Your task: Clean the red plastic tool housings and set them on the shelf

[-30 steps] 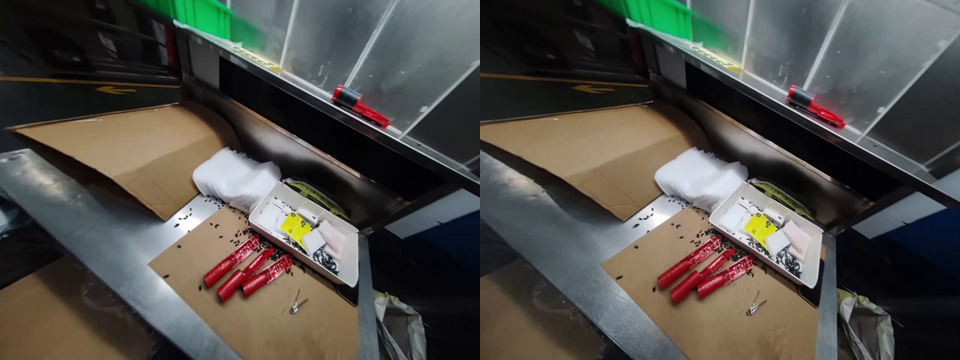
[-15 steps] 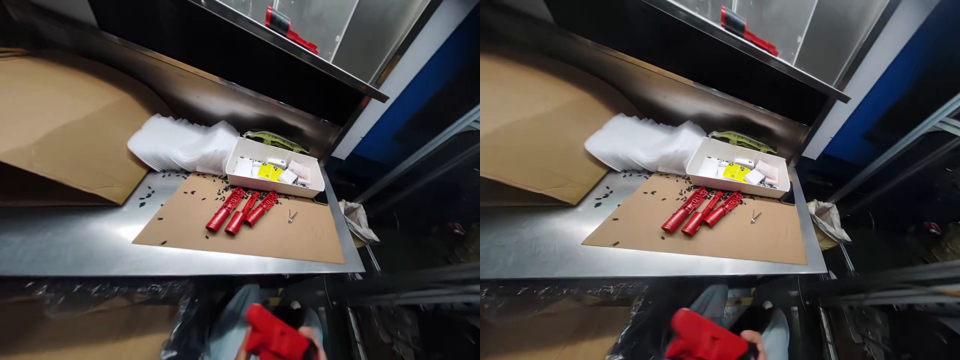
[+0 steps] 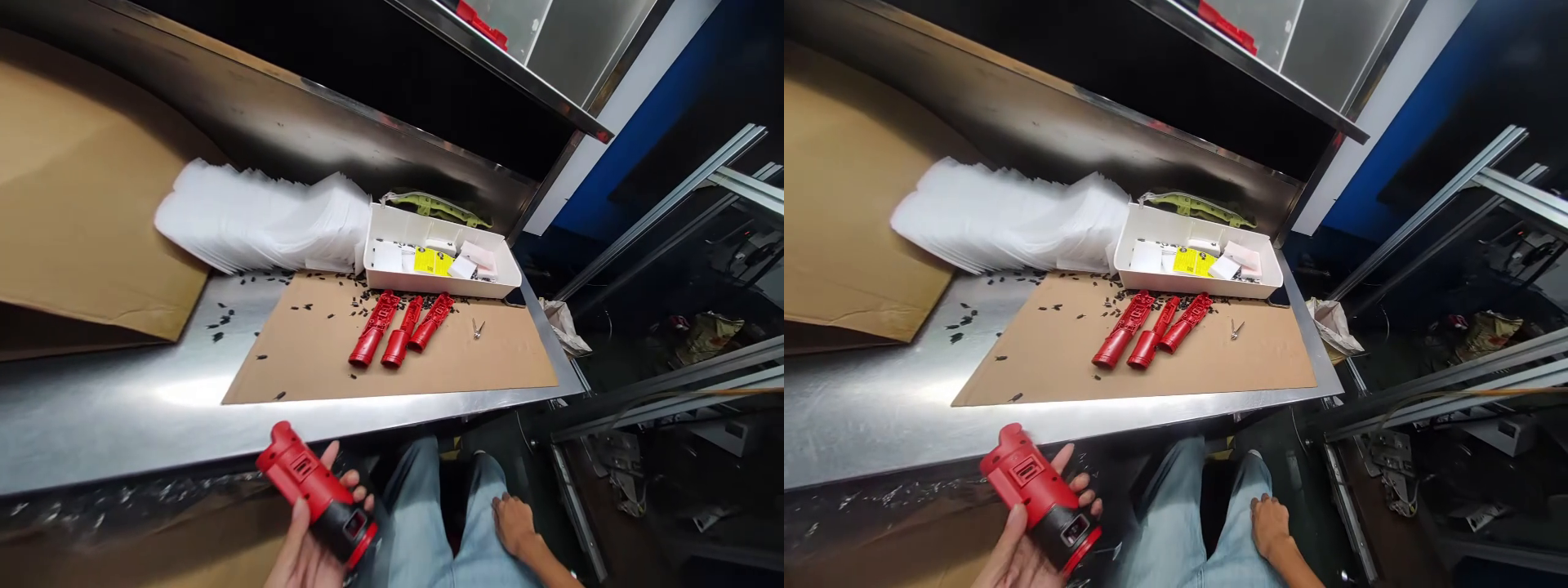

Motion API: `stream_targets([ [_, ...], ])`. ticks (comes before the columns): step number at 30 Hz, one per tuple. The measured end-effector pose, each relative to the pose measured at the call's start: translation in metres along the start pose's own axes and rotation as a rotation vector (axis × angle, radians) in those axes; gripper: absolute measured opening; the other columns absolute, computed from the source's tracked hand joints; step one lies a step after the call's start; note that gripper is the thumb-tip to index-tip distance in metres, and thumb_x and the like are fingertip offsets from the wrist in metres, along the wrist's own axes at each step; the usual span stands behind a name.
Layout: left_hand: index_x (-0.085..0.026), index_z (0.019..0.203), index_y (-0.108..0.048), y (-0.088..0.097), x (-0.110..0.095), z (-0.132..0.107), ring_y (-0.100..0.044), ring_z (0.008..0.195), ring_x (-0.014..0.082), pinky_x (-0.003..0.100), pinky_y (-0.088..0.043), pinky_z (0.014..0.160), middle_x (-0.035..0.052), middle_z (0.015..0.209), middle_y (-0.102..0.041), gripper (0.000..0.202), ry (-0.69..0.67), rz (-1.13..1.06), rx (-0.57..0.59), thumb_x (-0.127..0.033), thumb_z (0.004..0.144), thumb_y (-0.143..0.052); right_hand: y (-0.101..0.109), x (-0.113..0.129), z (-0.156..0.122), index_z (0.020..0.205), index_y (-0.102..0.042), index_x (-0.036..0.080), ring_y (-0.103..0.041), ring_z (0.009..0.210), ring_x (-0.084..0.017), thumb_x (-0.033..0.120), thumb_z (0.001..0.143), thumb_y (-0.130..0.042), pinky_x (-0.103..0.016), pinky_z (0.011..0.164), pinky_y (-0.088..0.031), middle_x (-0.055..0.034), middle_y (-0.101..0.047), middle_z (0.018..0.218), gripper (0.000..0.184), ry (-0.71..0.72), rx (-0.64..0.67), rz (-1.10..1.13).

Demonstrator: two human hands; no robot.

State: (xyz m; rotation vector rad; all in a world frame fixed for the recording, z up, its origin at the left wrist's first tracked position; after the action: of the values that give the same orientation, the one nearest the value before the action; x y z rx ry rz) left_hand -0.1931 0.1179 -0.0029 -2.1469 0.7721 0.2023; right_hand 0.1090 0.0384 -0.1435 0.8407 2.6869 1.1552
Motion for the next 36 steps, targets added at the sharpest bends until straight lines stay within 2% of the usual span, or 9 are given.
stream_targets([
  [5,-0.033,0.123,-0.069,-0.012,-0.006,-0.001,-0.074,0.082,0.0182,0.029,-0.063,0.071,0.0057,0.098,-0.078,0.035,0.125,-0.098,-0.145,-0.038,0.096,-0.046,0.005,-0.002,-0.024,0.104,-0.066,0.015,-0.067,0.097,-0.02,0.035,0.098,-0.06,-0.042,0.091,-0.054,-0.0043,-0.07,0.103,0.021,0.158,0.107,-0.162],
  [9,-0.031,0.117,-0.072,-0.026,-0.002,-0.013,-0.074,0.08,0.0169,0.028,-0.063,0.069,0.0029,0.093,-0.079,0.036,0.07,-0.104,-0.159,-0.034,0.097,-0.042,0.021,-0.021,-0.071,0.089,-0.066,0.015,-0.067,0.084,-0.016,0.026,0.096,-0.062,-0.037,0.084,-0.054,0.0002,-0.068,0.086,0.014,0.364,0.221,-0.177],
  [13,-0.027,0.107,-0.075,-0.03,0.005,-0.023,-0.075,0.077,0.017,0.028,-0.064,0.064,0.0028,0.083,-0.078,0.037,-0.042,-0.103,-0.18,-0.027,0.099,-0.038,0.015,-0.037,-0.101,0.085,-0.065,0.016,-0.064,0.077,-0.015,0.02,0.094,-0.061,-0.034,0.08,-0.051,0.0026,-0.065,0.078,0.011,0.458,0.255,-0.196],
  [18,-0.025,0.087,-0.074,-0.039,0.014,-0.039,-0.074,0.073,0.0156,0.025,-0.063,0.06,-0.0016,0.074,-0.076,0.046,-0.152,-0.103,-0.183,-0.026,0.103,-0.031,-0.001,-0.059,-0.107,0.083,-0.065,0.016,-0.063,0.075,-0.015,0.023,0.095,-0.061,-0.032,0.076,-0.05,0.0029,-0.064,0.075,0.014,0.481,0.224,-0.201],
  [24,-0.023,0.092,-0.073,-0.056,0.039,-0.054,-0.072,0.072,0.0102,0.02,-0.061,0.069,-0.0044,0.08,-0.078,0.038,-0.318,-0.046,-0.081,-0.013,0.101,-0.038,0.003,-0.078,-0.097,0.083,-0.065,0.015,-0.066,0.079,-0.016,0.028,0.095,-0.064,-0.037,0.081,-0.054,0.0013,-0.067,0.08,0.018,0.455,0.081,-0.118],
  [27,-0.022,0.096,-0.073,-0.053,0.058,-0.062,-0.074,0.083,0.015,0.023,-0.061,0.075,0.0007,0.093,-0.079,0.028,-0.365,0.04,-0.008,-0.006,0.093,-0.05,0.02,-0.057,-0.092,0.079,-0.066,0.015,-0.066,0.08,-0.017,0.025,0.092,-0.067,-0.038,0.082,-0.053,0.0005,-0.067,0.079,0.016,0.487,-0.019,-0.005],
  [29,-0.021,0.1,-0.072,-0.049,0.069,-0.067,-0.074,0.091,0.0193,0.025,-0.06,0.079,0.0057,0.099,-0.079,0.019,-0.391,0.098,0.051,-0.012,0.085,-0.065,0.041,-0.03,-0.095,0.085,-0.068,0.016,-0.066,0.085,-0.017,0.019,0.092,-0.063,-0.036,0.084,-0.051,-0.001,-0.069,0.084,0.009,0.565,-0.127,0.136],
  [33,-0.023,0.105,-0.07,-0.046,0.087,-0.071,-0.071,0.104,0.0241,0.028,-0.055,0.089,0.0092,0.111,-0.077,0.05,-0.435,0.186,0.134,-0.039,0.063,-0.091,0.083,0.031,-0.121,0.104,-0.071,0.021,-0.062,0.089,-0.015,0.024,0.096,-0.049,-0.024,0.073,-0.047,-0.0032,-0.067,0.099,0.023,0.742,-0.357,0.519],
  [36,-0.026,0.106,-0.068,-0.052,0.096,-0.067,-0.069,0.109,0.0247,0.039,-0.046,0.103,0.0066,0.113,-0.076,0.05,-0.449,0.24,0.158,-0.045,0.065,-0.09,0.102,0.06,-0.139,0.099,-0.072,0.02,-0.06,0.092,-0.016,0.036,0.09,-0.054,-0.023,0.068,-0.047,-0.0063,-0.061,0.107,0.026,0.793,-0.441,0.743],
])
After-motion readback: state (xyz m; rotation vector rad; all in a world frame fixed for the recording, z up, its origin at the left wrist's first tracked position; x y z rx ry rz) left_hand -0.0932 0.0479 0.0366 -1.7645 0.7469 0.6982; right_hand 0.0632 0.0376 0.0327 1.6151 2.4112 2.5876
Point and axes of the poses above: each hand's wrist, its own z-axis towards the middle knuckle, its own y-axis out of the back of the hand, x = y × z, the point moved 1 cm from there along z, towards the middle knuckle
